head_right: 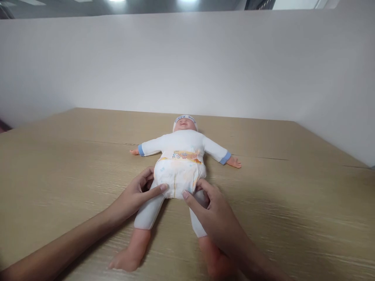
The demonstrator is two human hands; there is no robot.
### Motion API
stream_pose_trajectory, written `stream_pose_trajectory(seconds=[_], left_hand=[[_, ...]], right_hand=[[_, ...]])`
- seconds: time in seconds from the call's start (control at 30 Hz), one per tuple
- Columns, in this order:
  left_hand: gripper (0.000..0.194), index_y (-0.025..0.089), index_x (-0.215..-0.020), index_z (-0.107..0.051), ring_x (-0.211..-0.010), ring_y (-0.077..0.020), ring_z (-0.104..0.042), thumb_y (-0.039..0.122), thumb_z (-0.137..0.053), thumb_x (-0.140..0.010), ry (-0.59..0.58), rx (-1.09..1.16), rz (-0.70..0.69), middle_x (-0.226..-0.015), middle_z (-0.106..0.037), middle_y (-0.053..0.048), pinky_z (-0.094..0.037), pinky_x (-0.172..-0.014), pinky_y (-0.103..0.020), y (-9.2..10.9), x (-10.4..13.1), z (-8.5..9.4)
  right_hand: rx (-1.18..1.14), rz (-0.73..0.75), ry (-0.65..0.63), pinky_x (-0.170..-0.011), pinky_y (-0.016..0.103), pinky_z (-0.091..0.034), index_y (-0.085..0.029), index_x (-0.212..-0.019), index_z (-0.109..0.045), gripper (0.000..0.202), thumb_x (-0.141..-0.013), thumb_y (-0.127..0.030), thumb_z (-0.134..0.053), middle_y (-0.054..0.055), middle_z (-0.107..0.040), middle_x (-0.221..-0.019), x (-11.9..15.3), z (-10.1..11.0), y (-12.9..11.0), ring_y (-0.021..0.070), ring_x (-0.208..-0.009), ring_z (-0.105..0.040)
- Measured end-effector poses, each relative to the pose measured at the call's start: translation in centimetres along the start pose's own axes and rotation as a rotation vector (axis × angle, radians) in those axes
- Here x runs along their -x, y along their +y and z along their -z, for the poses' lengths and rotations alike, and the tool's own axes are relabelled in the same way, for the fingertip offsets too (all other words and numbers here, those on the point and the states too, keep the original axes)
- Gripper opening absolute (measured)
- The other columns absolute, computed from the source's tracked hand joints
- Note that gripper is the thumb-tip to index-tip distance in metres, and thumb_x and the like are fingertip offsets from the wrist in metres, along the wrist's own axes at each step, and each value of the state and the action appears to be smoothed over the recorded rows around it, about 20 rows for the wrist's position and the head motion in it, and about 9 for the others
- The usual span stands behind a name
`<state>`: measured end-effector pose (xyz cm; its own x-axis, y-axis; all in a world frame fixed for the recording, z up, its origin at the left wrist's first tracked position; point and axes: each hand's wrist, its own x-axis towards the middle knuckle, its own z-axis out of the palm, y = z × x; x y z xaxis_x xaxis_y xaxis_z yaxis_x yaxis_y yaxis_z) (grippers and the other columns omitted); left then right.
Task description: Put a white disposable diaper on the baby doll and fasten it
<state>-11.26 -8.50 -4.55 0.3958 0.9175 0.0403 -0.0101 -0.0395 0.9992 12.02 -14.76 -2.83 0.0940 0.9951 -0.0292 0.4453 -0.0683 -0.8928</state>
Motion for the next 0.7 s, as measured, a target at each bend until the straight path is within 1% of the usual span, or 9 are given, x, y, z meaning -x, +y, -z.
stream_pose_trajectory(seconds=[0.13,0.27,0.33,0.4,0.53,0.6,0.7], left_hand=[[0.042,0.022,-0.121,-0.075,-0.116,-0.0322,-0.07,0.05,-0.082,-0.091,-0.005,-0.142,0.029,-0.125,-0.079,-0.01,-0.054,-0.1,-0.045,1.0,0.1,0.1],[0.037,0.023,-0.116,-0.079,-0.111,-0.0328,-0.071,0.049,-0.082,-0.089,-0.027,-0.226,0.029,-0.118,-0.081,-0.008,-0.054,-0.097,-0.045,1.7,0.0,0.0],[0.036,0.023,-0.114,-0.079,-0.112,-0.0336,-0.071,0.046,-0.084,-0.087,-0.029,-0.232,0.026,-0.118,-0.082,-0.007,-0.054,-0.098,-0.046,1.6,-0.1,0.0],[0.036,0.023,-0.114,-0.079,-0.113,-0.0342,-0.071,0.042,-0.086,-0.084,-0.024,-0.217,0.024,-0.117,-0.082,-0.007,-0.054,-0.1,-0.048,1.3,-0.1,0.0],[0.039,0.021,-0.116,-0.078,-0.115,-0.0334,-0.071,0.036,-0.088,-0.081,0.009,-0.195,0.02,-0.12,-0.081,-0.008,-0.054,-0.103,-0.048,0.8,-0.1,-0.1],[0.042,0.022,-0.119,-0.077,-0.117,-0.033,-0.071,0.037,-0.088,-0.081,0.016,-0.184,0.018,-0.123,-0.081,-0.008,-0.053,-0.105,-0.048,0.8,0.0,-0.2],[0.04,0.023,-0.119,-0.077,-0.118,-0.0328,-0.07,0.044,-0.085,-0.086,0.003,-0.157,0.014,-0.124,-0.08,-0.009,-0.053,-0.105,-0.047,1.1,0.1,-0.2]], right_hand=[[0.009,0.009,0.013,-0.066,0.033,-0.049,-0.023,-0.097,-0.077,0.035,-0.091,-0.058,-0.072,0.002,-0.067,-0.079,0.1,-0.2,0.2,0.0212,-0.073,-0.059],[0.018,0.08,0.025,-0.068,0.035,-0.052,-0.025,-0.099,-0.078,0.029,-0.088,-0.052,-0.075,0.003,-0.072,-0.084,-0.1,-0.2,0.6,0.025,-0.078,-0.065],[0.024,0.108,0.008,-0.073,0.037,-0.054,-0.026,-0.1,-0.078,0.026,-0.086,-0.047,-0.076,0.005,-0.075,-0.09,-0.2,-0.2,0.7,0.0277,-0.085,-0.068],[0.044,0.104,-0.007,-0.077,0.038,-0.055,-0.026,-0.1,-0.078,0.023,-0.086,-0.044,-0.075,0.005,-0.077,-0.094,-0.3,-0.2,0.8,0.0293,-0.09,-0.07],[0.089,0.076,-0.013,-0.076,0.037,-0.054,-0.027,-0.104,-0.078,0.024,-0.085,-0.042,-0.074,0.005,-0.078,-0.099,-0.4,-0.2,0.6,0.0285,-0.09,-0.07],[0.095,0.081,-0.014,-0.074,0.036,-0.053,-0.027,-0.105,-0.077,0.027,-0.085,-0.044,-0.075,0.004,-0.078,-0.099,-0.3,-0.1,0.5,0.0273,-0.088,-0.069],[0.094,0.085,-0.02,-0.072,0.036,-0.052,-0.026,-0.106,-0.077,0.029,-0.088,-0.049,-0.074,0.004,-0.077,-0.095,-0.4,-0.2,0.7,0.026,-0.083,-0.068]])
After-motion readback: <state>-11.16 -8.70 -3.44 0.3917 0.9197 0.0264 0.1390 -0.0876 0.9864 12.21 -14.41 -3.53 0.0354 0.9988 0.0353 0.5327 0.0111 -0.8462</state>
